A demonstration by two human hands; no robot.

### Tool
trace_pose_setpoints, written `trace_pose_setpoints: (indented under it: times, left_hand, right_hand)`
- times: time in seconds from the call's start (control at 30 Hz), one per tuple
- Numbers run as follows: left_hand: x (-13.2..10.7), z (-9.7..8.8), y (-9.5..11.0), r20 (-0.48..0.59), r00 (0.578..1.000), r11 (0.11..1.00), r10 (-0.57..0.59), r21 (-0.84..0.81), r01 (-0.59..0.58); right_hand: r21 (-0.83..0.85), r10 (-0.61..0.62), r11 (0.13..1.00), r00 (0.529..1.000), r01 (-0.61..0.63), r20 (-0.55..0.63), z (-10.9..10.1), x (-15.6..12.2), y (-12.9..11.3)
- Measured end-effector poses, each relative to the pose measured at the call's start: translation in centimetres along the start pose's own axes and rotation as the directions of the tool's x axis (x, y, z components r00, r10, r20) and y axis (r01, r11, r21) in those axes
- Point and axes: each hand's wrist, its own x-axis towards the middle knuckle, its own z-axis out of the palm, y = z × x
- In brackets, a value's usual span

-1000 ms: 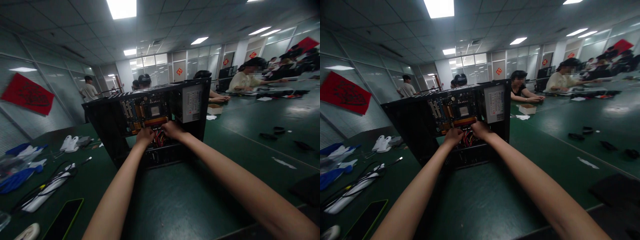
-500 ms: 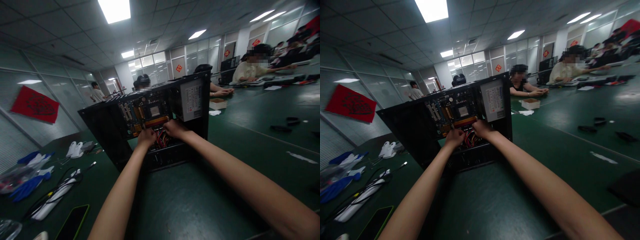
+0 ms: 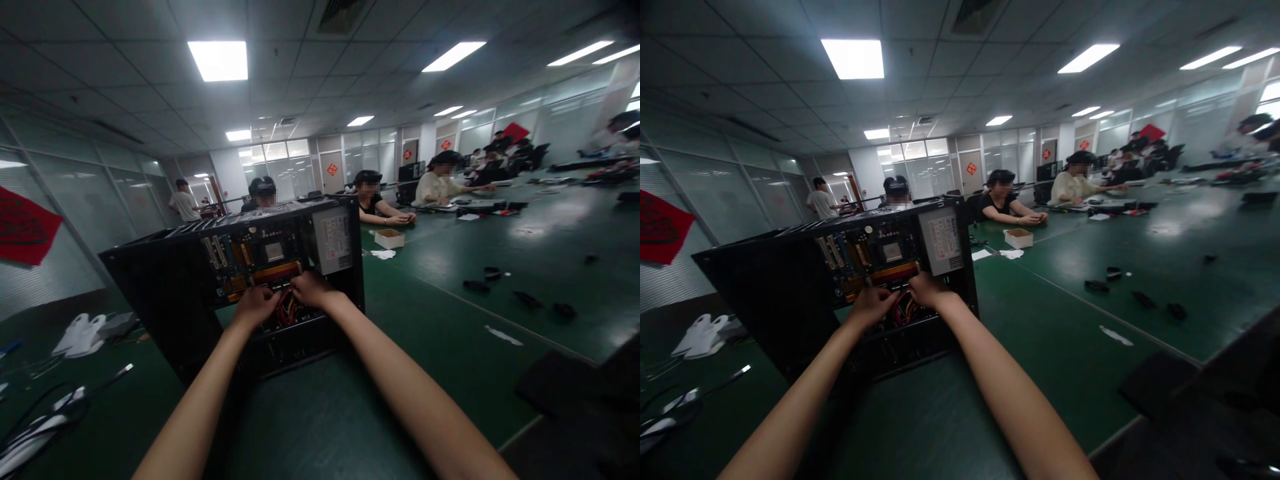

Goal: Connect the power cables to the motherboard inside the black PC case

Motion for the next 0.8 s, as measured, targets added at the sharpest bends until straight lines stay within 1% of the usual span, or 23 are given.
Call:
trace_pose_setpoints:
  times: [0.13, 0.23, 0.4, 0.53, 0.6, 0.73, 0.8]
  left_hand:
    - [0.06, -0.18, 0.16, -0.005, 1.000, 1.000, -0.008, 0.020, 0.008]
    - [0.15, -0.16, 0.18, -0.013, 0.999, 0.999, -0.044, 0.031, 0.044]
    - [0.12, -0.11, 0.30, 0.001, 0.997, 0.996, -0.080, 0.048, 0.080]
    - [0.19, -0.05, 0.26, -0.022, 0.993, 0.991, -0.113, 0.069, 0.114]
    - [0.16, -0.03, 0.10, -0.018, 0.994, 0.992, -0.108, 0.061, 0.109]
    - [-0.08, 0.09, -0.17, 0.056, 0.996, 0.996, -0.064, 0.058, 0.061]
    - [-0.19, 0.15, -0.13, 0.060, 0.997, 0.996, -0.049, 0.074, 0.045]
  right_hand:
    - [0.055, -0.030, 0.998, 1.000, 0.030, 0.000, -0.03, -0.14, 0.21]
    - [0.091, -0.053, 0.994, 0.999, 0.053, 0.000, -0.02, -0.13, 0.32]
    - [0.062, -0.071, 0.996, 0.997, 0.070, 0.015, -0.31, -0.24, 0.23]
    - [0.054, -0.067, 0.996, 0.998, 0.066, 0.018, -0.60, -0.43, 0.07]
    - [0.053, -0.075, 0.996, 0.997, 0.074, 0.009, -0.56, -0.52, 0.05]
    - [0.100, -0.105, 0.990, 0.994, 0.104, 0.012, -0.12, -0.53, 0.30]
    - [0.103, -0.118, 0.988, 0.993, 0.116, 0.009, 0.06, -0.48, 0.45]
